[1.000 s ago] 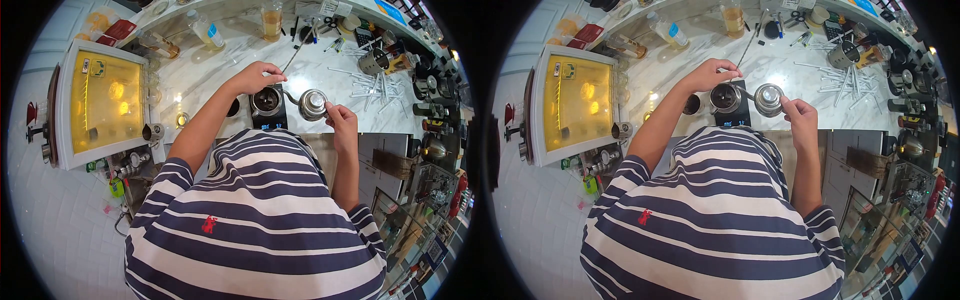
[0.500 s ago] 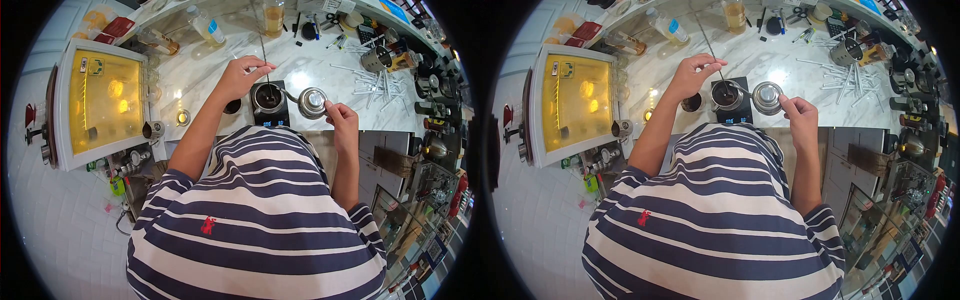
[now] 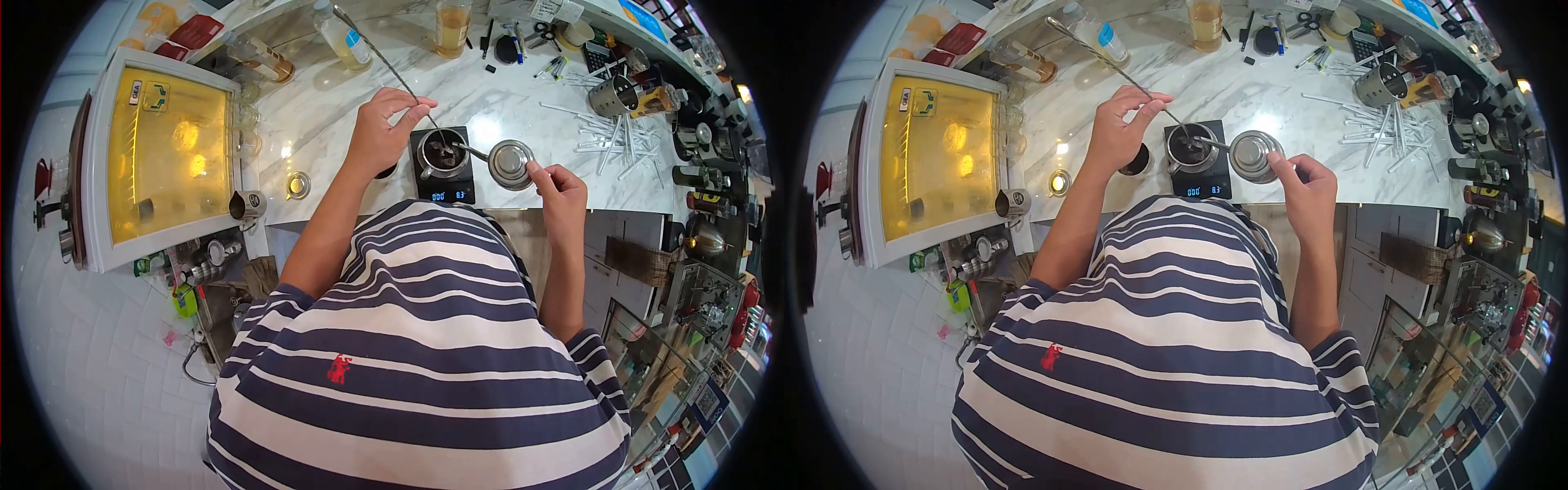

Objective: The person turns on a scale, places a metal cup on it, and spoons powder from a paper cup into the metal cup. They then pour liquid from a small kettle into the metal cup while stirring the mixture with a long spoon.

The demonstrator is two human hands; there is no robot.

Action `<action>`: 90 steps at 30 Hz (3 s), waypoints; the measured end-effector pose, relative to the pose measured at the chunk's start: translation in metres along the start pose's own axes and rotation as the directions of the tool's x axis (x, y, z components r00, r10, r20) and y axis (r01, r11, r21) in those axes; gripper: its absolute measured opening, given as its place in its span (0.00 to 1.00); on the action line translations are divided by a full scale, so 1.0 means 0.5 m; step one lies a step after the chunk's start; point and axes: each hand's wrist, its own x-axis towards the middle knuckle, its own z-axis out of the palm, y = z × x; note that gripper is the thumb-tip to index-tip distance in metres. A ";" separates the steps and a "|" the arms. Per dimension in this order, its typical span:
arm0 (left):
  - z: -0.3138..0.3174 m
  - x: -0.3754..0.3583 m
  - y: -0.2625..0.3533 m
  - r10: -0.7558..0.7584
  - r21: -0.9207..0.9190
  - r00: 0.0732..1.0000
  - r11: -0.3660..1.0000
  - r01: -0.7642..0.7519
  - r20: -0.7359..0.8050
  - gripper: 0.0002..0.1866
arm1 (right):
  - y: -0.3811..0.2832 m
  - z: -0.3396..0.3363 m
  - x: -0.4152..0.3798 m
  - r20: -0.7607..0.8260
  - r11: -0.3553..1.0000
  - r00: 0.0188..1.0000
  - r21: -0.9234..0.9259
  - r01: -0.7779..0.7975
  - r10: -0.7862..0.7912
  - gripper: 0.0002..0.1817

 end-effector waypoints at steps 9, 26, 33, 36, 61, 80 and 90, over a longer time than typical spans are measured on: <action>0.011 -0.017 -0.028 -0.021 0.028 0.993 0.999 0.024 -0.114 0.08 | 0.000 0.008 -0.010 -0.053 0.999 0.998 -0.022 -0.029 0.028 0.18; 0.015 -0.076 -0.065 -0.191 -0.089 0.928 0.981 0.171 -0.320 0.11 | -0.006 0.014 -0.006 -0.081 0.994 0.991 0.035 -0.102 0.105 0.17; -0.006 -0.090 -0.055 -0.393 -0.395 0.838 0.888 0.237 -0.379 0.13 | -0.007 0.010 -0.012 -0.065 0.989 0.988 0.040 -0.141 0.143 0.17; -0.013 -0.106 -0.059 -0.433 -0.414 0.806 0.872 0.262 -0.403 0.14 | -0.007 0.012 -0.015 -0.069 0.988 0.987 0.045 -0.145 0.148 0.17; -0.080 -0.282 -0.038 -0.578 -0.531 0.433 0.814 0.236 -0.692 0.11 | -0.064 0.021 -0.029 0.090 0.954 0.990 0.273 -0.127 0.106 0.12; -0.427 -0.542 -0.214 -0.492 -0.478 0.070 0.865 0.156 -0.868 0.12 | -0.075 0.381 -0.186 0.243 0.926 0.965 0.333 -0.180 0.100 0.12; -0.460 -0.611 -0.309 -0.394 -0.372 -0.026 0.842 0.389 -0.919 0.12 | -0.084 0.472 -0.211 0.227 0.946 0.969 0.282 -0.157 0.094 0.13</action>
